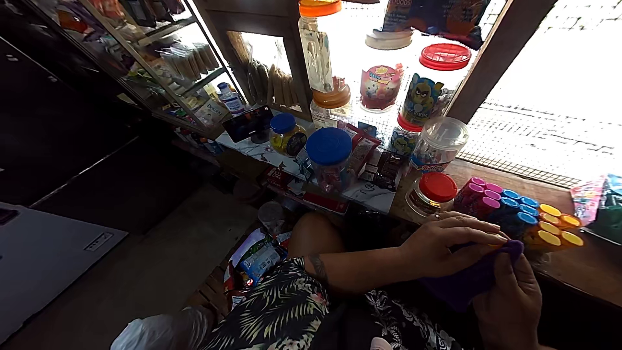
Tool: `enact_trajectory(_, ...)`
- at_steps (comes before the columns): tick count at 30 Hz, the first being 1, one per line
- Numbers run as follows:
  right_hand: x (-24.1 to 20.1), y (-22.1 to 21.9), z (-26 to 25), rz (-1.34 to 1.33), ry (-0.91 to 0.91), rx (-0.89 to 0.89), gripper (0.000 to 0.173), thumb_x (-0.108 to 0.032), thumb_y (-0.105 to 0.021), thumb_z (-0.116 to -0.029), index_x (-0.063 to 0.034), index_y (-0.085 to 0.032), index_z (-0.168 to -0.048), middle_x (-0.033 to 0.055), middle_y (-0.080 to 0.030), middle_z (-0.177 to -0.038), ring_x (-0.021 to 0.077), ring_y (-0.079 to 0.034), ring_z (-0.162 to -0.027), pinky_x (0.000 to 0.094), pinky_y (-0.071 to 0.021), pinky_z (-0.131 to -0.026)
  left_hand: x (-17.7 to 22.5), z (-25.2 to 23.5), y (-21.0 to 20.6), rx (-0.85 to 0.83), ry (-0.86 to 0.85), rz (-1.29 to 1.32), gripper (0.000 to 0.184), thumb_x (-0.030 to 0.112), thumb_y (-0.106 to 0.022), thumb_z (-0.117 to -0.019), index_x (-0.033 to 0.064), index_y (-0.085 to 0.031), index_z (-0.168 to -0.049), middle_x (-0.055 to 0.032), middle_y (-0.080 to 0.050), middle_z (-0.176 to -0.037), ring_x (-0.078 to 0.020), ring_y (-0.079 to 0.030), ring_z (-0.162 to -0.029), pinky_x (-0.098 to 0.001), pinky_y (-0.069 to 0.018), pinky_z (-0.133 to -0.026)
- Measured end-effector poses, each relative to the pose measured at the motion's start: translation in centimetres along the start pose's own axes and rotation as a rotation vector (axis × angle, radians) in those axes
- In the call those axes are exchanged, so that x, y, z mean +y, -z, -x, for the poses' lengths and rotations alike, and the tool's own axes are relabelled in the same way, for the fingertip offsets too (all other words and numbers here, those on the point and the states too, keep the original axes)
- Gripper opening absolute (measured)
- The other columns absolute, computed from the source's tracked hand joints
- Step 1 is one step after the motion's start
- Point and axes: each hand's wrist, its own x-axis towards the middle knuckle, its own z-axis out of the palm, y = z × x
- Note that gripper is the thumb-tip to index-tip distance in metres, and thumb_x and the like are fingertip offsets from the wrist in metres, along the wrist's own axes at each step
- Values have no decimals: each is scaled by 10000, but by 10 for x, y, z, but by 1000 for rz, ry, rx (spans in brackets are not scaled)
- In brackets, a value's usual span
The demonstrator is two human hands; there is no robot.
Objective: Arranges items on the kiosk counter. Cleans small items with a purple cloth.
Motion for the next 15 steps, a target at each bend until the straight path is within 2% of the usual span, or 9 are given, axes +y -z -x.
enact_trajectory(4, -1, -3, 0, 53, -35, 42, 259, -207, -460, -1080, -147, -644, -1253, -105, -725, -1166, 14, -677, -1066, 201, -560, -933, -2, 6, -4, -31, 31, -36, 269, 103, -551, -1009, -27, -723, -1171, -225, -650, -1312, -341, -564, -1301, -488, -380, -1143)
enact_trajectory(9, 0, -2, 0, 70, -63, 58, 278, -223, -441, -1087, -131, -633, -1266, -103, -721, -1181, 13, -675, -1074, 202, -561, -933, -4, 9, -3, -58, 65, -39, 270, 104, -552, -1009, -18, -732, -1170, -211, -642, -1334, -324, -563, -1306, -482, -383, -1139)
enact_trajectory(15, 2, -1, -1, 53, -43, 68, 265, -207, -458, -1078, -117, -614, -1272, -91, -710, -1180, 27, -670, -1072, 211, -558, -936, -4, 10, -3, -71, 140, 19, 246, 50, -689, -919, -13, -734, -1152, -219, -615, -1366, -320, -548, -1324, -517, -412, -1111)
